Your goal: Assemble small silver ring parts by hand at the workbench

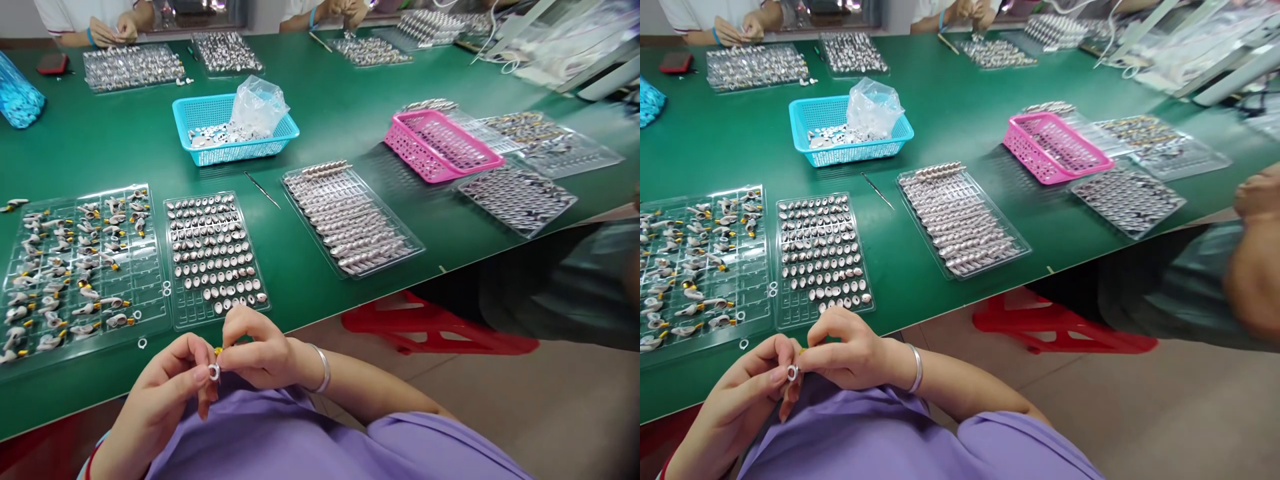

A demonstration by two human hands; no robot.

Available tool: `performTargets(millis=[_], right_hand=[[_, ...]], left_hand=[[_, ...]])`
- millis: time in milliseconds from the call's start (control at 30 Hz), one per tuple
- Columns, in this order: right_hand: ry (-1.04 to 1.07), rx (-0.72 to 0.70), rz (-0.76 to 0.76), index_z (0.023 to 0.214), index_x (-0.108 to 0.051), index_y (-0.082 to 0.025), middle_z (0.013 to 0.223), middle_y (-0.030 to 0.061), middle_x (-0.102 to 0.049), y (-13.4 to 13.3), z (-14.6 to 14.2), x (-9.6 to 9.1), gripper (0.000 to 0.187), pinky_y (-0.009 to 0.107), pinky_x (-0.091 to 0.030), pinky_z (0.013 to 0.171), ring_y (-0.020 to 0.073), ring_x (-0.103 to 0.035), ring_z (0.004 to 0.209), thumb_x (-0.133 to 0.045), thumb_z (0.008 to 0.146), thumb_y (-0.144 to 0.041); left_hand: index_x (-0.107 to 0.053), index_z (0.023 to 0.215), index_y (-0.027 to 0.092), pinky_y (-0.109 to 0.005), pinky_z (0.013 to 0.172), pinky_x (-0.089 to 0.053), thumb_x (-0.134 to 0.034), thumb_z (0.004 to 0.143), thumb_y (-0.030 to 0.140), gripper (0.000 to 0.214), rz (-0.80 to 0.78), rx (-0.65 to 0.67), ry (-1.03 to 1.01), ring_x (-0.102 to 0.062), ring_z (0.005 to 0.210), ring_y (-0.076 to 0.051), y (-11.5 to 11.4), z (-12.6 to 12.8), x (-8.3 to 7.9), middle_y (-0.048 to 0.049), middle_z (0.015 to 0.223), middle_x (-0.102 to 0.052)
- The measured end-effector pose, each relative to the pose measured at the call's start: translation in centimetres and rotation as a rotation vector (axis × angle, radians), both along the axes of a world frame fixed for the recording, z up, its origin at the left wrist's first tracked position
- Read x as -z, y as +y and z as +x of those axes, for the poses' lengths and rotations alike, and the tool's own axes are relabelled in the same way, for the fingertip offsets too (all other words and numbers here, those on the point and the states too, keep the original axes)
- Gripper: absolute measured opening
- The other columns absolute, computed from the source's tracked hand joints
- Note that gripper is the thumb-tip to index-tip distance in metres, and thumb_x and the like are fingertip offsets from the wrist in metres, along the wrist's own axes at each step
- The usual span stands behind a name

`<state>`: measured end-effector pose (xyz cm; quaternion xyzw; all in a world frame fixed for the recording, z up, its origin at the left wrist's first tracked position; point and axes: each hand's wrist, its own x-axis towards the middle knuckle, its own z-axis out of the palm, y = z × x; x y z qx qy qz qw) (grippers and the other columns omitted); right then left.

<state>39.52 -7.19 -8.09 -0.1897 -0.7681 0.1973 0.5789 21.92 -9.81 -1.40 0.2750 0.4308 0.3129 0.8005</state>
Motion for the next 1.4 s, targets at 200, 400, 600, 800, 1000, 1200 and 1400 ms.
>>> performTargets(millis=[200,400,600,800,1000,1200,1400], right_hand=[[-0.038,-0.016,-0.011,0.095,-0.061,-0.020,0.080,0.0027,-0.053,-0.2,0.1,0.8,0.013,0.027,-0.046,0.068,0.0117,-0.051,0.071,-0.048,0.094,-0.018],[-0.091,-0.034,-0.010,0.090,-0.063,-0.020,0.080,0.0030,-0.052,-0.1,0.2,1.0,0.014,0.028,-0.045,0.069,0.0124,-0.051,0.073,-0.050,0.093,-0.018],[-0.035,-0.030,0.031,0.089,-0.063,-0.019,0.080,0.0032,-0.053,-0.1,0.0,1.1,0.015,0.028,-0.045,0.068,0.0123,-0.051,0.072,-0.049,0.093,-0.017],[-0.152,-0.018,0.027,0.086,-0.064,-0.020,0.078,0.0024,-0.053,-0.4,0.2,1.7,0.012,0.028,-0.046,0.070,0.0124,-0.051,0.071,-0.053,0.092,-0.019],[-0.117,0.035,0.147,0.096,-0.068,-0.022,0.077,0.0016,-0.053,-0.1,0.3,0.6,0.014,0.027,-0.047,0.067,0.0130,-0.049,0.072,-0.056,0.091,-0.017],[-0.075,0.043,0.255,0.087,-0.071,-0.017,0.074,0.0022,-0.053,0.5,0.5,-0.5,0.020,0.026,-0.047,0.064,0.0118,-0.048,0.067,-0.051,0.093,-0.014],[-0.116,0.085,0.288,0.078,-0.069,-0.020,0.072,0.0006,-0.056,0.6,0.8,-0.7,0.022,0.025,-0.050,0.066,0.0103,-0.051,0.066,-0.053,0.093,-0.017]], left_hand=[[-0.060,0.068,0.016,-0.019,0.049,-0.044,-0.079,0.073,0.031,0.025,-0.010,-0.004,0.003,-0.050,0.059,-0.010,0.0,0.0,0.1,0.0013,0.070,-0.052],[-0.060,0.067,0.016,-0.019,0.048,-0.043,-0.081,0.070,0.033,0.027,-0.032,-0.002,0.001,-0.048,0.058,-0.009,-0.1,0.0,0.1,0.0019,0.068,-0.052],[-0.061,0.067,0.016,-0.018,0.047,-0.042,-0.081,0.070,0.033,0.027,-0.030,-0.006,-0.005,-0.047,0.053,-0.008,-0.2,0.1,0.3,0.0029,0.065,-0.054],[-0.058,0.066,0.017,-0.016,0.043,-0.038,-0.081,0.071,0.032,0.028,-0.038,-0.005,-0.017,-0.048,0.052,-0.007,-0.3,0.2,0.5,0.0032,0.064,-0.055],[-0.053,0.075,0.019,-0.013,0.041,-0.036,-0.085,0.066,0.028,0.035,-0.073,-0.074,-0.023,-0.048,0.049,-0.005,-0.2,0.3,0.4,0.0068,0.064,-0.055],[-0.053,0.089,0.022,-0.012,0.042,-0.040,-0.085,0.066,0.024,0.039,-0.115,-0.053,-0.058,-0.053,0.051,-0.005,-0.2,0.4,0.5,0.0075,0.068,-0.058],[-0.053,0.100,0.023,-0.016,0.043,-0.048,-0.083,0.071,0.032,0.042,-0.133,-0.031,-0.061,-0.060,0.053,-0.009,-0.4,0.5,0.9,0.0070,0.065,-0.059]])
